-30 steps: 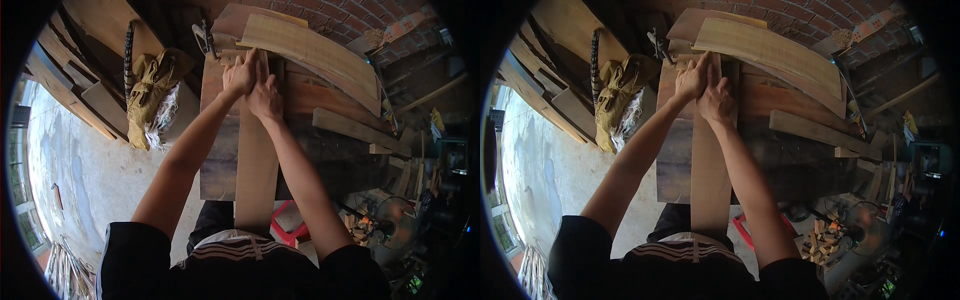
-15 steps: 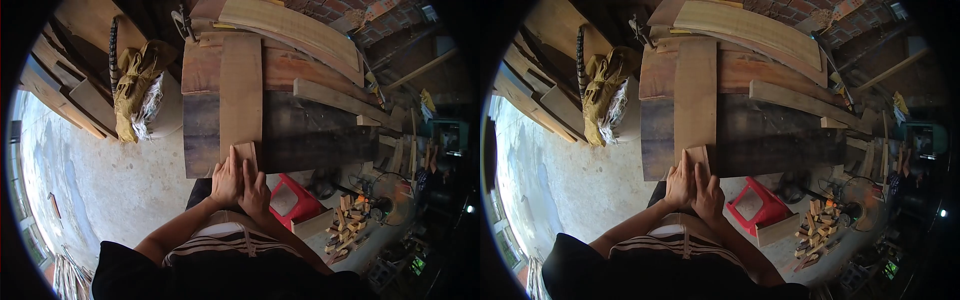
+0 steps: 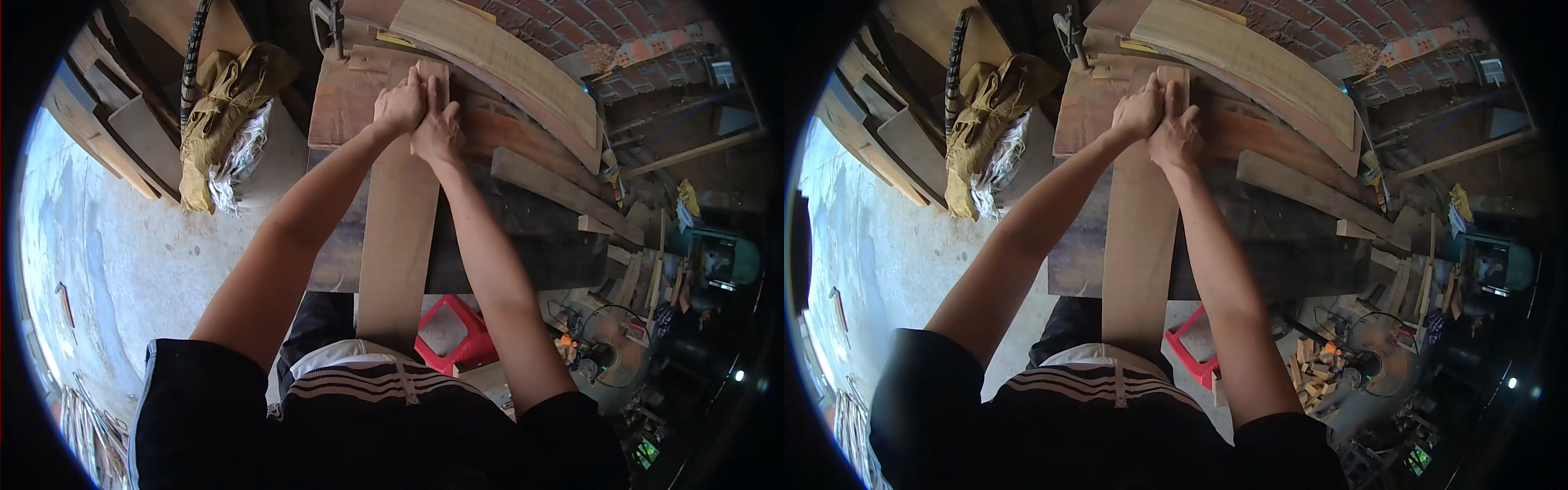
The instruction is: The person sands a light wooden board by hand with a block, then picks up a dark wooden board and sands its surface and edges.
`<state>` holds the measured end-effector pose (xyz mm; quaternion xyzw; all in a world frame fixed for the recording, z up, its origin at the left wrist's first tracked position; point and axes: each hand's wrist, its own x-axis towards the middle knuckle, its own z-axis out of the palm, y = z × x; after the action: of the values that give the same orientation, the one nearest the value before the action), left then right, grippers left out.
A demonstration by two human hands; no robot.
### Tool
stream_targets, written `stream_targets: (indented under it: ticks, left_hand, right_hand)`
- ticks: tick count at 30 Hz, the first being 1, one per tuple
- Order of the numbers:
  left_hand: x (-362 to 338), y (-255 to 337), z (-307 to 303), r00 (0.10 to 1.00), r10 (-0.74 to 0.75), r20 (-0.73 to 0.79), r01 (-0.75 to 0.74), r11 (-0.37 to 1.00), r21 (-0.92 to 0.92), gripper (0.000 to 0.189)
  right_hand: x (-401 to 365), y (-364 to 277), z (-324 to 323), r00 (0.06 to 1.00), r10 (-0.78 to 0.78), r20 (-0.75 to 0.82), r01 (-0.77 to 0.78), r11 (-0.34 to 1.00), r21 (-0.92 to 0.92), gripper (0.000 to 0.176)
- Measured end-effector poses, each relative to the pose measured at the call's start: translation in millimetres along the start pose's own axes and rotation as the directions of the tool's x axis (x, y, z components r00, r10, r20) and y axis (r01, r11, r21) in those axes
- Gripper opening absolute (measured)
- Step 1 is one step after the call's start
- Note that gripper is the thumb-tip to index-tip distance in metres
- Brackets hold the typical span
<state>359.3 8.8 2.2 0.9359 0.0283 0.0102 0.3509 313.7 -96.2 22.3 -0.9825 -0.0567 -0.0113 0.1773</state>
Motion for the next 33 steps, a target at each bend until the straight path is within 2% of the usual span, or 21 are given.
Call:
stream_targets:
  ticks: [1, 2, 3, 5, 6, 7, 10, 12, 13, 15, 17, 18, 19, 21, 23, 25, 27, 29, 31, 32, 33]
  left_hand:
    - [-22, 1, 2, 1.000, 0.003, 0.003, -0.003, 1.000, 0.007, 0.059]
    - [-55, 0, 9, 0.998, 0.064, -0.021, -0.063, 0.997, 0.042, 0.062]
    - [-93, 0, 14, 0.992, 0.122, -0.040, -0.118, 0.990, 0.080, 0.065]
    - [-180, 1, 21, 0.981, 0.188, -0.052, -0.186, 0.982, 0.044, 0.070]
    - [-227, 2, 21, 0.979, 0.201, -0.008, -0.201, 0.979, 0.026, 0.072]
    - [-267, 2, 18, 0.975, 0.220, 0.028, -0.221, 0.975, 0.007, 0.073]
    - [-345, 0, 13, 0.962, 0.251, 0.109, -0.257, 0.966, 0.040, 0.077]
    - [-351, 2, 4, 0.954, 0.219, 0.202, -0.240, 0.967, 0.086, 0.076]
    - [-334, 4, 1, 0.955, 0.217, 0.202, -0.238, 0.967, 0.086, 0.076]
    - [-269, 7, 7, 0.975, 0.219, 0.030, -0.220, 0.974, 0.058, 0.077]
    - [-179, 4, 15, 0.937, 0.314, -0.153, -0.299, 0.948, 0.112, 0.075]
    - [-132, 0, 19, 0.943, 0.292, -0.160, -0.276, 0.954, 0.113, 0.072]
    - [-88, 2, 11, 0.973, 0.218, -0.073, -0.207, 0.969, 0.133, 0.069]
    - [-21, 3, 1, 0.982, 0.185, -0.050, -0.174, 0.970, 0.171, 0.068]
    - [16, 4, -4, 0.993, 0.117, 0.027, -0.120, 0.983, 0.137, 0.066]
    - [14, 11, -8, 0.996, 0.040, 0.082, -0.051, 0.991, 0.127, 0.066]
    - [-15, 10, -5, 0.992, 0.071, 0.101, -0.087, 0.983, 0.161, 0.068]
    - [-84, 6, 3, 0.989, 0.122, 0.086, -0.133, 0.983, 0.128, 0.068]
    - [-170, -7, 13, 0.958, 0.282, -0.061, -0.274, 0.955, 0.109, 0.069]
    - [-216, -12, 15, 0.947, 0.307, -0.096, -0.300, 0.951, 0.081, 0.070]
    - [-256, -11, 8, 0.955, 0.295, -0.044, -0.289, 0.952, 0.100, 0.072]
  right_hand:
    - [-19, -4, -4, 1.000, -0.009, -0.003, 0.009, 1.000, 0.009, 0.084]
    - [-49, -3, -9, 0.998, 0.034, 0.058, -0.036, 0.999, 0.027, 0.102]
    - [-87, -1, -10, 0.999, 0.018, 0.040, -0.018, 1.000, 0.020, 0.098]
    - [-171, 0, -18, 0.999, 0.011, 0.049, -0.011, 1.000, 0.012, 0.095]
    - [-214, 3, -19, 0.996, 0.034, 0.079, -0.034, 0.999, -0.003, 0.092]
    - [-254, 7, -19, 0.999, -0.021, 0.040, 0.024, 0.998, -0.059, 0.079]
    - [-330, 13, -29, 0.995, -0.053, 0.088, 0.056, 0.998, -0.029, 0.077]
    - [-335, 15, -28, 0.976, -0.035, 0.214, 0.033, 0.999, 0.013, 0.083]
    - [-317, 12, -28, 0.976, -0.036, 0.216, 0.034, 0.999, 0.014, 0.083]
    - [-249, 9, -20, 0.985, 0.005, 0.172, 0.004, 0.999, -0.050, 0.086]
    - [-162, 8, -14, 0.998, -0.010, 0.057, 0.010, 1.000, 0.004, 0.092]
    - [-117, 6, -13, 0.998, 0.014, 0.062, -0.013, 1.000, -0.021, 0.096]
    - [-76, 9, -8, 0.999, -0.034, -0.009, 0.033, 0.999, -0.040, 0.084]
    - [-8, 9, 0, 0.998, -0.042, -0.048, 0.039, 0.997, -0.060, 0.083]
    - [29, 3, 0, 0.999, -0.038, -0.031, 0.037, 0.999, -0.033, 0.083]
    - [14, 8, -3, 1.000, 0.012, -0.007, -0.012, 1.000, -0.007, 0.083]
    - [-13, 7, -1, 1.000, 0.000, -0.023, 0.000, 1.000, -0.019, 0.083]
    - [-80, 8, 0, 0.995, -0.031, -0.092, 0.030, 0.999, -0.011, 0.077]
    - [-164, 1, -13, 1.000, -0.025, -0.017, 0.026, 0.999, 0.036, 0.079]
    - [-205, 3, -10, 0.994, -0.075, -0.074, 0.078, 0.997, 0.029, 0.082]
    - [-243, 0, -15, 0.997, -0.079, -0.004, 0.079, 0.997, 0.001, 0.084]
